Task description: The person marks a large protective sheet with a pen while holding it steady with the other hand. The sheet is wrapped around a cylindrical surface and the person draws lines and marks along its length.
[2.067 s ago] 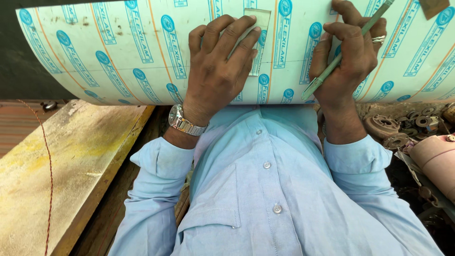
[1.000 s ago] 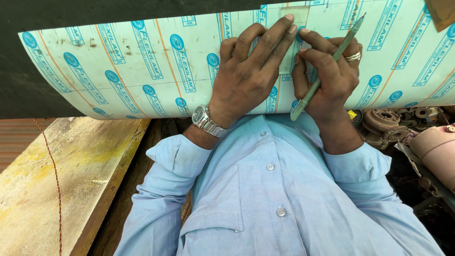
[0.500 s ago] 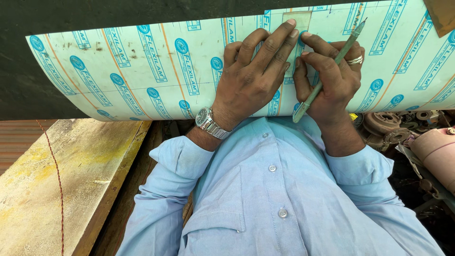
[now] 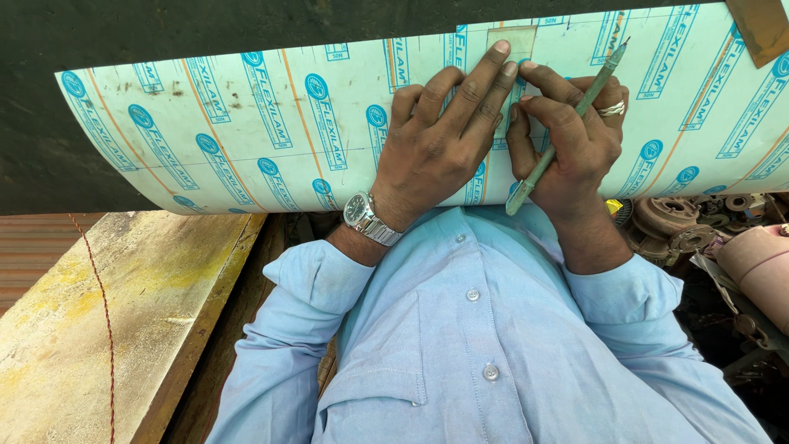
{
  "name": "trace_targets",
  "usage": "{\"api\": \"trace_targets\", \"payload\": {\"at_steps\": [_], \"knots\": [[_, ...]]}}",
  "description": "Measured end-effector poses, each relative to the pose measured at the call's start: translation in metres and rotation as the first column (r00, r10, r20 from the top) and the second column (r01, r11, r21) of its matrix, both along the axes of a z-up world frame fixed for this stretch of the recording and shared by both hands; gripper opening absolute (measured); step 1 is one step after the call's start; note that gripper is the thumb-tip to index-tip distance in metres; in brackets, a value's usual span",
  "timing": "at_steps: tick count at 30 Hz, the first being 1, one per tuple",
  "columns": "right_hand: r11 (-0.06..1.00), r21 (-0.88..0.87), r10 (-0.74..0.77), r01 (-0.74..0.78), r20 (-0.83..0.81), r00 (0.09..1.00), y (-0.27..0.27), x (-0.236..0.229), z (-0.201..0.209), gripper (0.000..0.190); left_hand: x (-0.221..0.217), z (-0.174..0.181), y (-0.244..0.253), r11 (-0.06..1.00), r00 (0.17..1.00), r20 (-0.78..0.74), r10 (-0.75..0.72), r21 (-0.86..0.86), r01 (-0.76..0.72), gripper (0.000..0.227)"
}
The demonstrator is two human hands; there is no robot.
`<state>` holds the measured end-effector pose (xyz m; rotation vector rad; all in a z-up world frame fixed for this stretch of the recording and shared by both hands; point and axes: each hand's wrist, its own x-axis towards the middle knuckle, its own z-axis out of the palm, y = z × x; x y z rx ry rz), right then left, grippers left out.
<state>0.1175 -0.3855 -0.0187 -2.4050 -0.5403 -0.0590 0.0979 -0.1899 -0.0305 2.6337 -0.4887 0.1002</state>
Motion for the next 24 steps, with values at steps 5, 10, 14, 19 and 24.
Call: {"api": "trace_targets", "payload": {"at_steps": [5,10,14,19,24], "knots": [[1.000,-0.023,0.007,-0.006,0.011,1.000,-0.0010,0.0002,-0.0003,0.017,-0.0016,-0.0031,-0.0015,1.000,1.000,0.012,-0.005,0.031,0.004,0.041],[0.999,-0.032,0.008,-0.007,0.026,1.000,-0.0019,0.0005,-0.0018,0.016,-0.0013,-0.0043,-0.0011,1.000,1.000,0.014,-0.005,0.015,0.005,0.040],[1.000,-0.031,0.006,-0.005,0.026,1.000,-0.0016,0.0007,-0.0023,0.016,-0.0007,-0.0039,-0.0012,1.000,1.000,0.009,-0.008,0.010,0.007,0.041],[1.000,-0.011,0.007,-0.007,0.033,0.999,-0.0012,0.0014,-0.0026,0.016,-0.0001,-0.0026,-0.0007,1.000,1.000,0.010,-0.007,0.016,0.006,0.043],[1.000,0.006,0.000,0.000,0.034,0.999,-0.0009,0.0018,-0.0032,0.017,0.0005,-0.0006,-0.0010,1.000,1.000,-0.025,-0.008,-0.004,0.007,0.047]]}}
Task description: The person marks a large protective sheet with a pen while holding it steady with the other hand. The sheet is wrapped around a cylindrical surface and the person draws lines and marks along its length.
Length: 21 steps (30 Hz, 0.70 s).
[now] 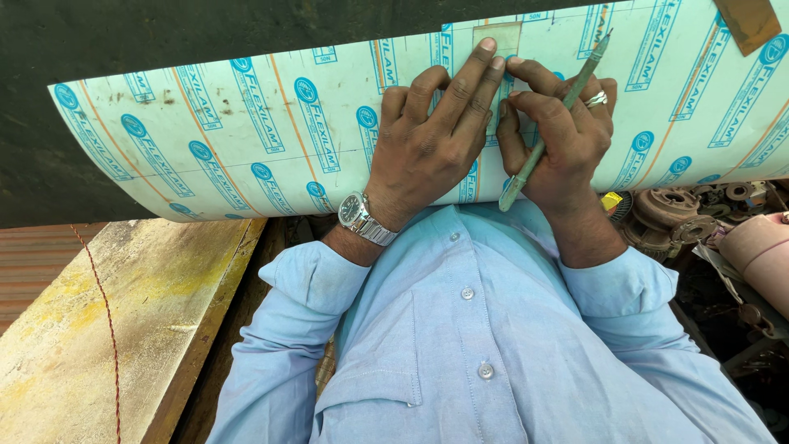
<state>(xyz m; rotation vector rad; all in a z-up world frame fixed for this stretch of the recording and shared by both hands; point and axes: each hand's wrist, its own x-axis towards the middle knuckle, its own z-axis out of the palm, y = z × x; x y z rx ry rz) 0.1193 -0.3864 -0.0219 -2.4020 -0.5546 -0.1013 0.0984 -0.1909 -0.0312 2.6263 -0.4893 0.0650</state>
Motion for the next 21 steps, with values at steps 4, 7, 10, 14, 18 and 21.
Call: {"api": "trace_targets", "payload": {"at_steps": [4,7,10,14,18,21], "knots": [[1.000,0.003,-0.005,0.005,0.000,1.000,0.0009,0.0003,0.0002,0.017,0.0010,0.0014,-0.0008,1.000,1.000,-0.022,0.008,0.011,-0.008,0.051],[1.000,0.004,-0.009,0.010,-0.011,1.000,0.0010,0.0002,0.0010,0.017,0.0025,0.0016,-0.0022,1.000,0.999,-0.033,0.011,0.020,-0.010,0.052],[1.000,0.012,-0.008,0.008,-0.011,1.000,0.0011,0.0006,0.0016,0.017,0.0040,0.0014,-0.0019,1.000,1.000,-0.029,0.001,0.026,0.000,0.053],[1.000,0.018,-0.008,0.008,-0.016,1.000,0.0013,0.0007,0.0016,0.017,0.0041,0.0005,-0.0006,0.999,1.000,-0.009,-0.008,0.033,0.008,0.053],[1.000,0.029,-0.009,0.009,-0.019,1.000,0.0011,0.0007,0.0016,0.016,0.0032,-0.0013,-0.0001,0.999,1.000,-0.010,-0.014,0.037,0.014,0.053],[1.000,0.027,-0.010,0.010,-0.020,1.000,0.0014,0.0008,0.0021,0.016,0.0026,-0.0015,0.0005,0.999,1.000,-0.011,-0.015,0.036,0.015,0.052]]}}
